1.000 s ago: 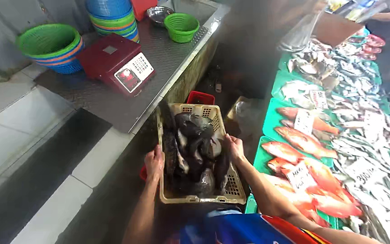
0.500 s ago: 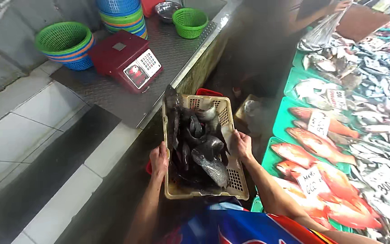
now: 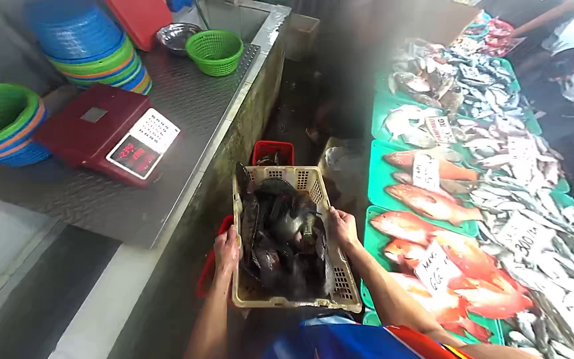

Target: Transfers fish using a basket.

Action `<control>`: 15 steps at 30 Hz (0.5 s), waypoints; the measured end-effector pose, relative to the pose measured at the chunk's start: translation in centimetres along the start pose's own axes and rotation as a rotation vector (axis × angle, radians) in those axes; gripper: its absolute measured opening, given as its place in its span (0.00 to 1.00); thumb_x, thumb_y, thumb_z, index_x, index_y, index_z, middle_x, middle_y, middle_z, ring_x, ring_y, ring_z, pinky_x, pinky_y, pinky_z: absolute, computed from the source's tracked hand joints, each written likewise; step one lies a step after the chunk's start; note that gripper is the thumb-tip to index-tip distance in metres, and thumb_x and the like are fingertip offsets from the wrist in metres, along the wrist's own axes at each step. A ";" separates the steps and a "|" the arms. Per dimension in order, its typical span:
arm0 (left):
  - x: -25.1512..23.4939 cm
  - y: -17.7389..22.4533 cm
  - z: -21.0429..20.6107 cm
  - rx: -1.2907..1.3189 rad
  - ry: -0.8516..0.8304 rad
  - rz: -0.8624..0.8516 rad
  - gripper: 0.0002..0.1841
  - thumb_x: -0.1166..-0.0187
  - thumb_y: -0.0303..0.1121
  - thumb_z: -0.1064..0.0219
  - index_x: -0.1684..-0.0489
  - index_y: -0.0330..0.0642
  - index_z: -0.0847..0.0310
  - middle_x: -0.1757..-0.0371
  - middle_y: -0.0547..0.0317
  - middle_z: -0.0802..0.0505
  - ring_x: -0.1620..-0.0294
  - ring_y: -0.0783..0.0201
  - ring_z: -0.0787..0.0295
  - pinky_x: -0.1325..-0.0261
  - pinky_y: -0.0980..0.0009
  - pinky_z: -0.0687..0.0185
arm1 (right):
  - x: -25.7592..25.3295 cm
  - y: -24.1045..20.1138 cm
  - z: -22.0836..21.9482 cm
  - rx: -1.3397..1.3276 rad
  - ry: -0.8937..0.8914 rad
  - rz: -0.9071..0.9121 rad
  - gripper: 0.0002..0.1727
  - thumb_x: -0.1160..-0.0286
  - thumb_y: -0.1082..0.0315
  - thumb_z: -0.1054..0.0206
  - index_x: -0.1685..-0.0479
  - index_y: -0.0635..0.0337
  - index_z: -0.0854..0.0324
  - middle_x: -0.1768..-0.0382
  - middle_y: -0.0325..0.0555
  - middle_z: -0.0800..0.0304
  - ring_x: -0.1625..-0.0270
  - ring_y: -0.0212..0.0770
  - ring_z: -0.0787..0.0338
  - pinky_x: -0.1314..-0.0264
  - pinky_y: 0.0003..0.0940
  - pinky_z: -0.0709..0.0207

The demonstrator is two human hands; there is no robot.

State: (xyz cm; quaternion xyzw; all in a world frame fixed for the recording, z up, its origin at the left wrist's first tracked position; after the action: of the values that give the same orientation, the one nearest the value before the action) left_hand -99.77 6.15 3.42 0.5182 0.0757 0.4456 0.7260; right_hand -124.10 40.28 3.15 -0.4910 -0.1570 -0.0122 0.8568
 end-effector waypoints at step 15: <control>-28.3 -3.6 -25.0 -0.063 -0.411 0.428 0.31 0.05 0.51 0.53 0.39 0.27 0.17 0.37 0.31 0.13 0.32 0.44 0.17 0.26 0.45 0.27 | -29.5 1.5 -1.7 0.511 -0.033 -0.314 0.30 0.09 0.45 0.49 0.55 0.62 0.10 0.57 0.60 0.06 0.49 0.58 0.07 0.42 0.63 0.19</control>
State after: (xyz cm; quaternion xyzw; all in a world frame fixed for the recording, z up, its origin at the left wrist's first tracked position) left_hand -128.74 2.52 -20.77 0.5790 -0.1979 0.4763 0.6314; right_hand -151.41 35.68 -7.17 -0.2293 -0.2428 -0.0968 0.9376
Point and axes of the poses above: each hand's wrist, its own x-axis away from the middle knuckle, its own z-axis out of the back of the hand, y = z × x, the point moved 9 cm from there along -x, towards the middle knuckle
